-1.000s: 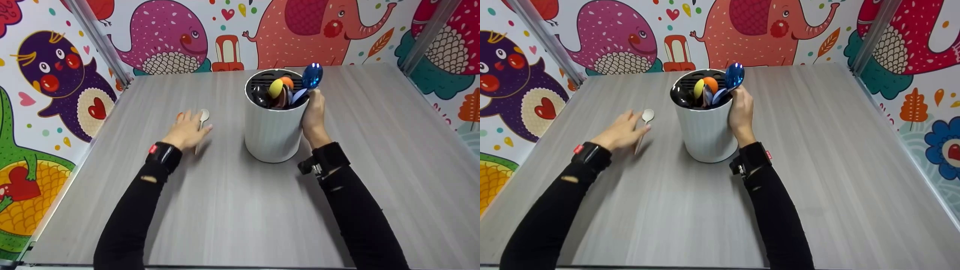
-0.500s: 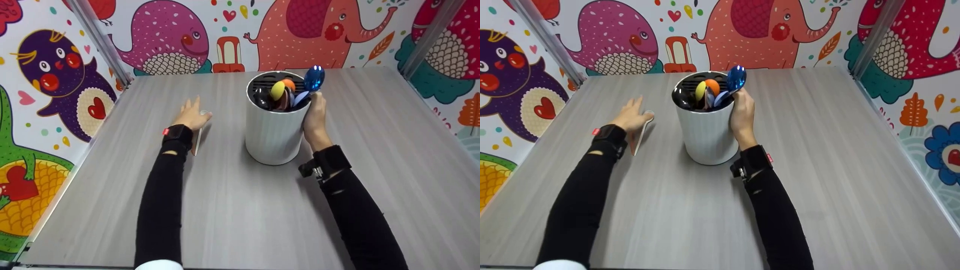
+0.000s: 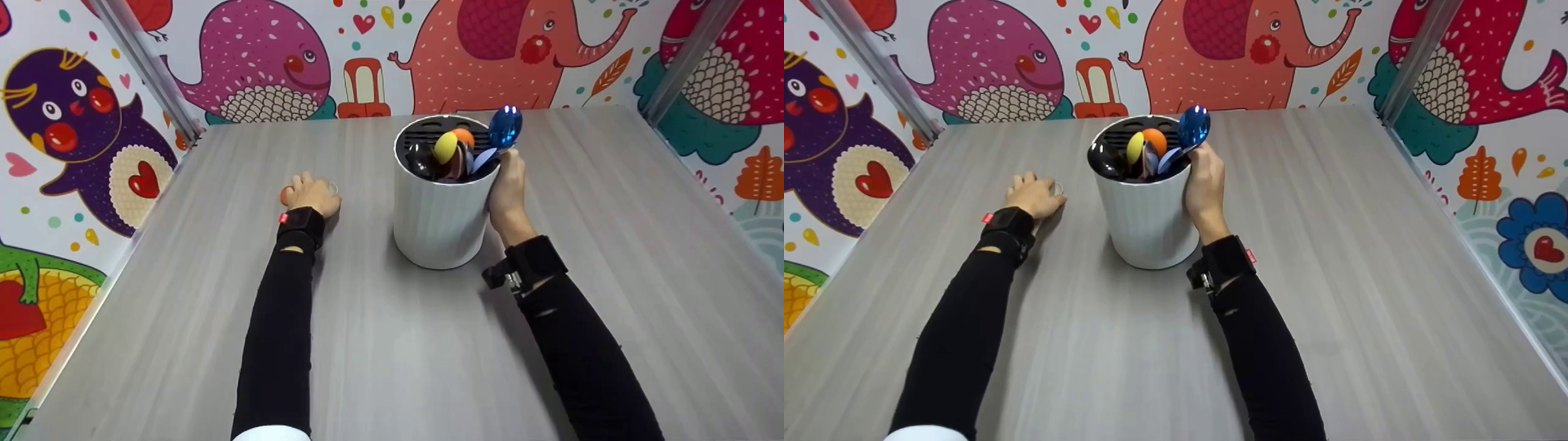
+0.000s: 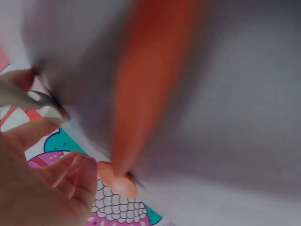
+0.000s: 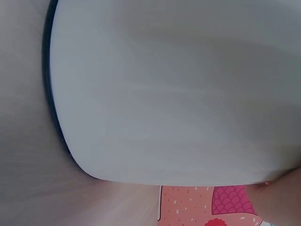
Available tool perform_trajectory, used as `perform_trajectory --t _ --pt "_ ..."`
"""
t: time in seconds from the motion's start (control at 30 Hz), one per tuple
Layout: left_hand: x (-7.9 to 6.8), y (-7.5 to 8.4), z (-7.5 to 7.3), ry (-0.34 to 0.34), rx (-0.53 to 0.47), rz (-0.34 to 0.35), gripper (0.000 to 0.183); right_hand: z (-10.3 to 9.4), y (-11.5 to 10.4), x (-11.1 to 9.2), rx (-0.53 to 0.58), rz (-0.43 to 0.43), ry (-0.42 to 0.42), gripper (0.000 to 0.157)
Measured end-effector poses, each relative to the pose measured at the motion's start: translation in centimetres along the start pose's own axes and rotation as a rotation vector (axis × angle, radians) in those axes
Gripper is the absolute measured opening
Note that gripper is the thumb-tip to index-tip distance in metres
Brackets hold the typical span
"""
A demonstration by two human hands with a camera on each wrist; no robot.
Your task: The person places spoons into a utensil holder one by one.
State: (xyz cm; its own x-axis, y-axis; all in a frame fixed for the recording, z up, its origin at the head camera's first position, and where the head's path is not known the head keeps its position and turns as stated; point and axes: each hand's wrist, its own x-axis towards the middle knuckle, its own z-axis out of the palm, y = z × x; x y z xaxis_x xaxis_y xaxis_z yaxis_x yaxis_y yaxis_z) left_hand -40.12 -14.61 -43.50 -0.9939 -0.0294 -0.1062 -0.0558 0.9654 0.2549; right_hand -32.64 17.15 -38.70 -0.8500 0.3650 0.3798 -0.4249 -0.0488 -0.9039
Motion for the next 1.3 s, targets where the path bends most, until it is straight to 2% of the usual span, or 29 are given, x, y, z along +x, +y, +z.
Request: perform_trajectory --t 0.13,0.23,0.3,0.37,0.47,0.6,0.7,0.77,0.87,1.03,1.13,1.3 --pt "0.0 0.4 -0.1 0.0 -0.063 0.036 0.039 0.0 0.0 0.0 -0.009 -0.001 0.005 0.029" --pt "0.0 0.7 -0.3 0.019 -0.127 0.093 0.028 -0.1 0.0 0.0 -0.012 0.001 0.005 0.029" --pt "0.0 0.7 -0.6 0.017 -0.192 0.115 0.03 -0.1 0.0 0.0 -0.012 0.002 0.004 0.029" --pt "0.0 0.7 -0.9 0.0 -0.3 0.108 0.033 0.0 0.0 -0.1 -0.01 -0.001 0.003 0.029" --pt "-0.3 1.0 -1.3 -0.03 -0.505 0.063 0.05 0.1 0.0 -0.1 -0.005 -0.001 -0.002 0.028" --pt "-1.0 2.1 -2.1 -0.028 -0.767 0.054 0.043 0.1 0.1 -0.1 -0.001 0.005 -0.012 0.029" --pt "-1.4 3.1 -2.7 -0.026 -0.912 0.058 0.035 0.1 0.1 -0.1 0.006 0.012 -0.014 0.03" --pt "-1.5 3.6 -3.1 -0.01 -0.965 0.048 0.03 0.2 0.1 -0.1 0.01 0.012 -0.012 0.029" --pt "-1.7 4.4 -3.5 0.059 -1.013 0.058 0.023 0.2 0.1 -0.1 0.013 0.008 -0.006 0.03" --pt "-2.6 5.8 -3.9 0.228 -1.011 0.114 0.01 0.3 0.1 -0.1 0.009 -0.008 -0.003 0.035" --pt "-3.2 6.7 -4.2 0.293 -1.037 0.129 0.018 0.2 0.2 -0.1 0.009 -0.003 -0.003 0.035" --pt "-4.1 8.1 -5.3 0.361 -1.182 0.148 0.026 0.2 0.1 -0.1 0.01 0.006 -0.012 0.033"
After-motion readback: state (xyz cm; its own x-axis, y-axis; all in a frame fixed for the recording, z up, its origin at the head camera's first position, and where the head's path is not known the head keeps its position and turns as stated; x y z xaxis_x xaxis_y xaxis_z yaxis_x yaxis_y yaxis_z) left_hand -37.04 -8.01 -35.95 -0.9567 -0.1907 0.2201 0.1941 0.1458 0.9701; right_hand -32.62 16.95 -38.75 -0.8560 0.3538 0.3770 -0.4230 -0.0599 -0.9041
